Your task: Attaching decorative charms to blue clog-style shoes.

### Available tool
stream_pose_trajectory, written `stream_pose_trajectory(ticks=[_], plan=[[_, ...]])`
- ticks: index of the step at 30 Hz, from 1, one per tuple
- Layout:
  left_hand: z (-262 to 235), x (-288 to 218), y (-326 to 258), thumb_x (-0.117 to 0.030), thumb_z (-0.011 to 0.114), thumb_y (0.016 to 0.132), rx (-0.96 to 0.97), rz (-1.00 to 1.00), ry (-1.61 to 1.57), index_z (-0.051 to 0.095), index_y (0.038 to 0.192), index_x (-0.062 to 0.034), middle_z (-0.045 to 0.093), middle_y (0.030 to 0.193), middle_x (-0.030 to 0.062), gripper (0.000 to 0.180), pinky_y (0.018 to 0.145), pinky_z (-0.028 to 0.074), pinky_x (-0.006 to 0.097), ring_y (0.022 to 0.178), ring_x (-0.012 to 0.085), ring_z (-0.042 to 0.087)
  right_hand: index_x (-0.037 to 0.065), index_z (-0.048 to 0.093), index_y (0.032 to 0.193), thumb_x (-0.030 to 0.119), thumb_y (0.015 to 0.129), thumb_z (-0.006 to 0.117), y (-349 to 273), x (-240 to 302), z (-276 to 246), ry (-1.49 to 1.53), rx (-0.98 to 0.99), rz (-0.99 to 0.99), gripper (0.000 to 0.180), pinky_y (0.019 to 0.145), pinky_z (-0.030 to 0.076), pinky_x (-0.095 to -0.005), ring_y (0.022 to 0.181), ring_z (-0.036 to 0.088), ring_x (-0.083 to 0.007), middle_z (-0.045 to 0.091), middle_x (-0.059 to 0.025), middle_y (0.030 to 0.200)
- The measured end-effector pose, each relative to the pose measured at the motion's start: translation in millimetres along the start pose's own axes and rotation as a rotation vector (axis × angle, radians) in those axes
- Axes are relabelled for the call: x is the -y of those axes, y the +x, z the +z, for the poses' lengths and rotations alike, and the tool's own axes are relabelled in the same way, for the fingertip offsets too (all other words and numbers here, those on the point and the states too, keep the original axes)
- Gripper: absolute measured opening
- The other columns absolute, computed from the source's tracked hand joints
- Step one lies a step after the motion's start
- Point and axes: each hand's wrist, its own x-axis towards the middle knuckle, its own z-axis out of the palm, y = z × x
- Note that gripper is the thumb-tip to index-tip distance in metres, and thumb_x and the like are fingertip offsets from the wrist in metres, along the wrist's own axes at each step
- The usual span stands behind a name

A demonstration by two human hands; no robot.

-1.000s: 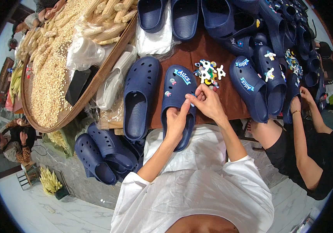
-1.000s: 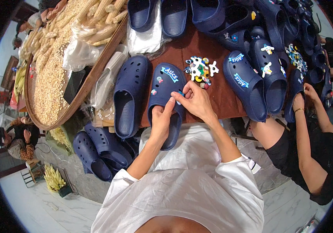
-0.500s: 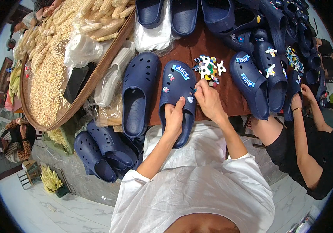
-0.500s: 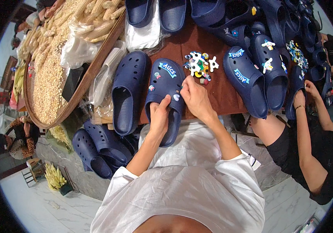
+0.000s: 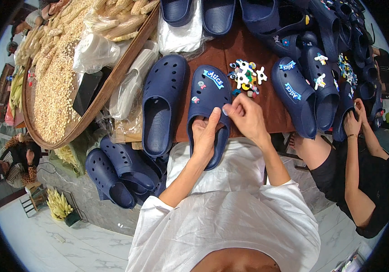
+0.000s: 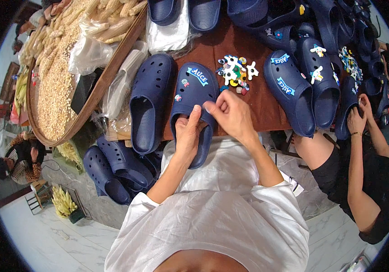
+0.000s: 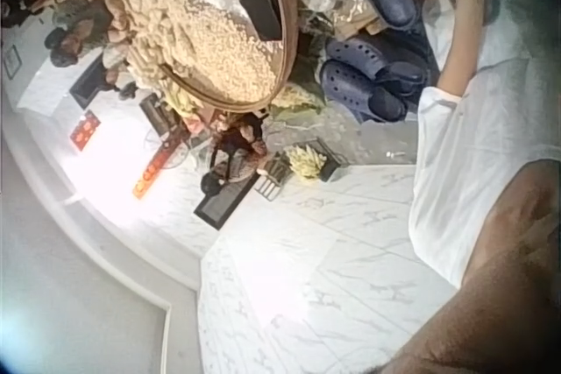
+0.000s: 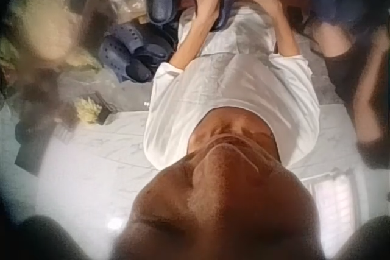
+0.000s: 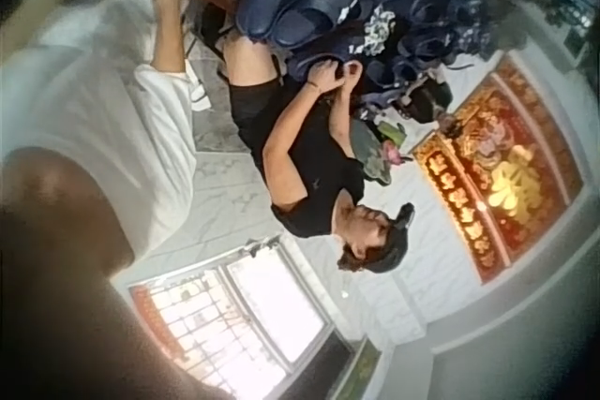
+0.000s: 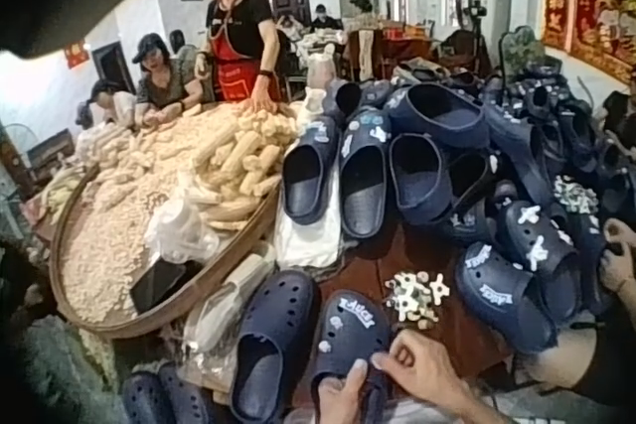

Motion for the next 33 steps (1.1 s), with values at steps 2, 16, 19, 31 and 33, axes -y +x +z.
stream_pose_trajectory(ticks=[2,16,19,31,33], plan=[[-8.4,6.8,0.8,-0.027,0.068,0.093,0.020,-0.040,0.001,0.046,0.128,0.0073,0.067,0.097,0.0073,0.054,0.073,0.050,0.024,0.080,0.0098,0.061,0.003,0.053,0.074,0.041,0.085,0.073,-2.9,3.6,1.7,-0.078,0.159,0.053,0.043,0.053,0.044,-0.0351,0.055,0.058,-0.0199,0.058,-0.0101,0.062],[0.9,3.7,-6.1,-0.020,0.062,0.097,0.021,0.067,0.112,0.052,0.119,0.0064,0.067,0.097,0.0072,0.036,0.069,0.049,0.023,0.078,0.0088,0.060,0.002,0.045,0.083,0.022,0.098,0.050,-2.2,-3.0,8.5,-0.219,0.077,-0.288,0.026,0.060,0.043,-0.0484,0.068,0.058,-0.0421,0.054,-0.0214,0.071],[-0.3,-0.9,-2.5,-0.019,0.063,0.097,0.013,0.050,0.077,0.052,0.119,0.0063,0.067,0.101,0.0085,0.036,0.071,0.050,0.024,0.079,0.0103,0.062,0.003,0.047,0.084,0.021,0.097,0.051,-1.3,-14.7,9.0,-0.164,0.061,-0.320,0.023,0.061,0.045,-0.0499,0.068,0.059,-0.0422,0.057,-0.0201,0.072],[-2.5,-11.4,4.4,-0.026,0.070,0.090,0.141,-0.024,0.016,0.042,0.136,0.0045,0.057,0.128,0.0118,0.062,0.101,0.042,0.038,0.116,0.0221,0.056,0.002,0.052,0.104,0.016,0.095,0.057,25.6,-33.2,-2.0,-0.365,-0.221,-0.173,0.017,0.070,0.049,-0.0460,0.084,0.062,-0.0354,0.059,-0.0174,0.095],[-5.1,-12.9,12.6,-0.024,0.068,0.090,0.167,-0.054,-0.123,0.043,0.136,0.0033,0.057,0.128,0.0115,0.059,0.103,0.041,0.039,0.117,0.0227,0.056,0.002,0.053,0.104,0.017,0.094,0.060,31.6,-20.6,0.7,-0.294,-0.220,-0.198,0.020,0.070,0.049,-0.0450,0.083,0.063,-0.0343,0.059,-0.0170,0.095]])
